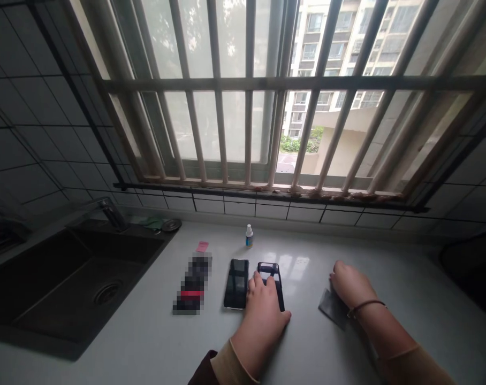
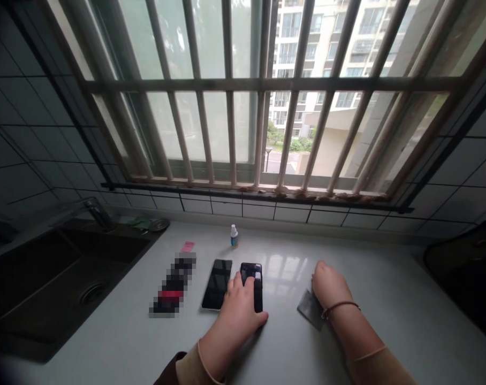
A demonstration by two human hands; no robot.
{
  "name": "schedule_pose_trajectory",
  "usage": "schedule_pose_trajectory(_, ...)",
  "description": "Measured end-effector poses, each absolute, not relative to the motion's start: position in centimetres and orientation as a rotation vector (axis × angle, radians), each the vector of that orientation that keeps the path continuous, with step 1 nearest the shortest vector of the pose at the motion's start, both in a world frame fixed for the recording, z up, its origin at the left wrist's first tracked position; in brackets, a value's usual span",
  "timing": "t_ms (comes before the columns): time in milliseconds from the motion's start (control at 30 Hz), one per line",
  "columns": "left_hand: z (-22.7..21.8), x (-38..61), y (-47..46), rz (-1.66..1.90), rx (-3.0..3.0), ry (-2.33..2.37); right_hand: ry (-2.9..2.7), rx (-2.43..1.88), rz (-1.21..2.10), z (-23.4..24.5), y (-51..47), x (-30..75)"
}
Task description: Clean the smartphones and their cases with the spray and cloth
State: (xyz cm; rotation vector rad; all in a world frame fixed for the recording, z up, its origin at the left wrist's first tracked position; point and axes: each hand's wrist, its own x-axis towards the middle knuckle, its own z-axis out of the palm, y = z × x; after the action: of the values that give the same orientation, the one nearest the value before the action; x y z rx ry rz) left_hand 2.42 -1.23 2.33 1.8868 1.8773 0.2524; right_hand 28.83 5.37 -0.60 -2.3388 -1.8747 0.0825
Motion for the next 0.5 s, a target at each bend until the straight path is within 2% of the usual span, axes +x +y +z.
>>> schedule_pose_trajectory(200,1.9,2.5,-1.1,0.248,1.902,1.884,-1.843,-1.988,0.194,2.1,7.8,26.2)
schedule_pose_trajectory(500,2.0,2.3,-0.7,0.249,1.882,1.892,-1.906,-1.504,0.288,5.8,12.9,16.0)
